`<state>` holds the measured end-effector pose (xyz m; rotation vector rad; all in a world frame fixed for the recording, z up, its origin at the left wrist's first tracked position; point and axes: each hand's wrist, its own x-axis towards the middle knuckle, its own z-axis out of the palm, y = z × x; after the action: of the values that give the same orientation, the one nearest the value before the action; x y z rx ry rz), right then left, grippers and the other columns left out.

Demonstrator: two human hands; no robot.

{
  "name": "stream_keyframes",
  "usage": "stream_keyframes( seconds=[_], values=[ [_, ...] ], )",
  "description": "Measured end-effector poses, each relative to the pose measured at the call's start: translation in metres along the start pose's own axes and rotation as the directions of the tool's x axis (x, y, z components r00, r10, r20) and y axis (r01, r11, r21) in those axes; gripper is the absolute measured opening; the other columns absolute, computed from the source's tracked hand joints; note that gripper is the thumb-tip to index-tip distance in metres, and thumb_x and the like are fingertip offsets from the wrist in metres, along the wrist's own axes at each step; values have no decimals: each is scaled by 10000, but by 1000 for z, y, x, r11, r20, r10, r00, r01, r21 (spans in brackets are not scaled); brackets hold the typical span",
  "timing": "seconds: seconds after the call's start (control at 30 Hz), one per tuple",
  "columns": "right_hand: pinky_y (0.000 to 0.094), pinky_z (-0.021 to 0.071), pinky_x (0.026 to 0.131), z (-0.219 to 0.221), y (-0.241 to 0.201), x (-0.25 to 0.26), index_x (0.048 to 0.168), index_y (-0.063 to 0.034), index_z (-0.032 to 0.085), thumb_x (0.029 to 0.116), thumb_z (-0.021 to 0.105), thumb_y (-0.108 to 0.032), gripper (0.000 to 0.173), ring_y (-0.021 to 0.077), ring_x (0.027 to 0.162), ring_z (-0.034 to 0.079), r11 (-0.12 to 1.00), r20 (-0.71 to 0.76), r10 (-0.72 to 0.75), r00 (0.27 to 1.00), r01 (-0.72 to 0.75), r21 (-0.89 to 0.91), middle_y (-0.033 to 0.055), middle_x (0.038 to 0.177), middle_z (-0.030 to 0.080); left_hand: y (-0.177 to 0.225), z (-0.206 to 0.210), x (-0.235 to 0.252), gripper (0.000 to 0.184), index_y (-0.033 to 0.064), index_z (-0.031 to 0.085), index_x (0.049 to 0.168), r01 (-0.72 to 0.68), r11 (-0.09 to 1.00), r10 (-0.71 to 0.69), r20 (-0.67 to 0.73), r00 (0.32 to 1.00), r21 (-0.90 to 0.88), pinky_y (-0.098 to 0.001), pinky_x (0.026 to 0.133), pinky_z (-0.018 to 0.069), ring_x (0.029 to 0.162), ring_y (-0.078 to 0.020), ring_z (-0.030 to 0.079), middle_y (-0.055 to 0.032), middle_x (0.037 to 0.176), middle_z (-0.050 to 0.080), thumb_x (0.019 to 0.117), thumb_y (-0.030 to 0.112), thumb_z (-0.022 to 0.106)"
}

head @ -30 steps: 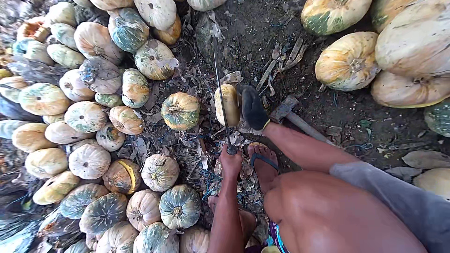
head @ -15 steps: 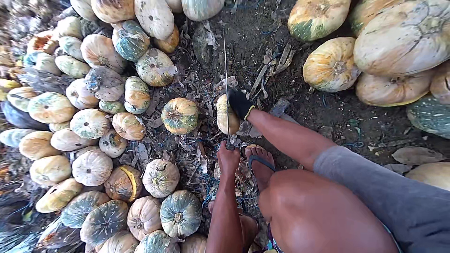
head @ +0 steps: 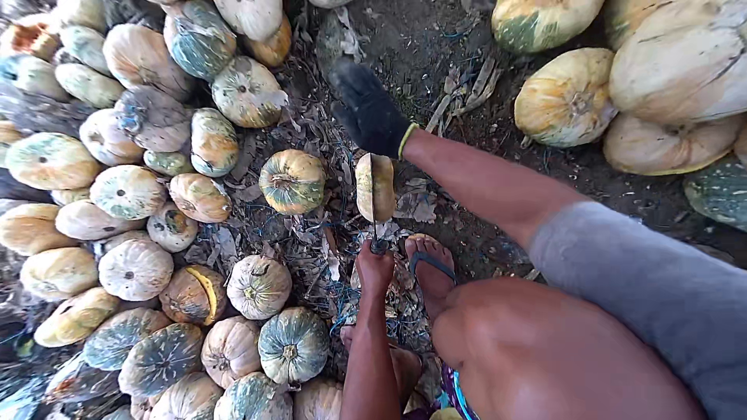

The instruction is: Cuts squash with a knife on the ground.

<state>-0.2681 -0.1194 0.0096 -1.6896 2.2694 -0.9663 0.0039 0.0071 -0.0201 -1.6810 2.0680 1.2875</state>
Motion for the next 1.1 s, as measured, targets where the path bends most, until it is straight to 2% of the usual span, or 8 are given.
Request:
stream_keyframes(
  seconds=[0.07, 0.2, 0.3, 0.47, 0.63, 0.7, 0.87, 1.1],
  values=[
    [460, 323, 1242, -6, -2, -28, 1428, 42, 553, 1079, 397, -254, 484, 335, 1477, 413, 949, -292, 220, 931, -134, 286, 235, 1552, 461, -4, 4, -6, 279, 44, 684, 1095, 20, 1000, -20, -7, 1000, 14, -503, 712, 560, 752, -261, 691, -110, 821, 697, 847, 164, 725],
    [415, 327, 1234, -12, 4, -95, 1467, 65, 493, 1128, 242, -234, 517, 297, 1461, 442, 774, -72, 553, 830, -480, 414, 250, 1521, 493, 18, 1, 1, 402, 18, 685, 1223, -15, 1000, 16, -75, 997, 18, -530, 745, 571, 784, -304, 718, -154, 863, 730, 858, 175, 749],
    [411, 343, 1226, -1, 1, -88, 1469, 59, 485, 1123, 213, -239, 532, 289, 1445, 456, 757, 22, 541, 841, -498, 423, 245, 1508, 502, 47, -5, 30, 401, -6, 684, 1204, -116, 992, 120, -103, 988, 42, -540, 751, 574, 794, -319, 723, -166, 861, 730, 863, 196, 739],
    [380, 318, 1243, 26, 25, -46, 1456, 33, 529, 1124, 243, -225, 509, 270, 1460, 453, 834, -242, 504, 829, -393, 388, 205, 1509, 530, 61, 6, 86, 347, 38, 655, 1153, -175, 984, 172, -75, 982, -39, -566, 767, 572, 844, -331, 715, -163, 900, 718, 848, 178, 742],
    [462, 272, 1270, 40, 16, -96, 1507, 48, 443, 1095, 304, -238, 521, 324, 1513, 359, 896, -208, 346, 915, -257, 362, 216, 1578, 437, 19, 11, 29, 323, 14, 676, 1104, -119, 987, 116, -39, 993, -109, -443, 681, 564, 711, -210, 668, -96, 802, 682, 812, 137, 739],
    [471, 316, 1242, 36, 8, -116, 1424, 56, 530, 1089, 318, -183, 462, 335, 1461, 429, 886, -219, 350, 911, -246, 393, 228, 1499, 515, -4, 16, -3, 305, 10, 684, 1080, -88, 990, 84, -36, 996, -107, -439, 665, 561, 686, -205, 665, -94, 779, 682, 807, 132, 743],
    [413, 285, 1261, 24, 6, -104, 1433, 33, 551, 1124, 272, -259, 508, 283, 1483, 414, 756, 16, 545, 838, -500, 423, 195, 1534, 503, -23, 28, -46, 270, 18, 692, 1048, -66, 997, 63, -77, 995, -49, -449, 632, 560, 630, -205, 656, -81, 726, 672, 825, 158, 749],
    [410, 324, 1238, 16, 10, -89, 1437, 29, 544, 1134, 241, -283, 530, 288, 1454, 453, 750, 113, 552, 826, -551, 366, 209, 1496, 535, 42, -10, -1, 326, 31, 684, 1143, -70, 998, 70, -8, 998, 9, -475, 713, 565, 757, -240, 686, -109, 833, 695, 850, 170, 722]
  ],
)
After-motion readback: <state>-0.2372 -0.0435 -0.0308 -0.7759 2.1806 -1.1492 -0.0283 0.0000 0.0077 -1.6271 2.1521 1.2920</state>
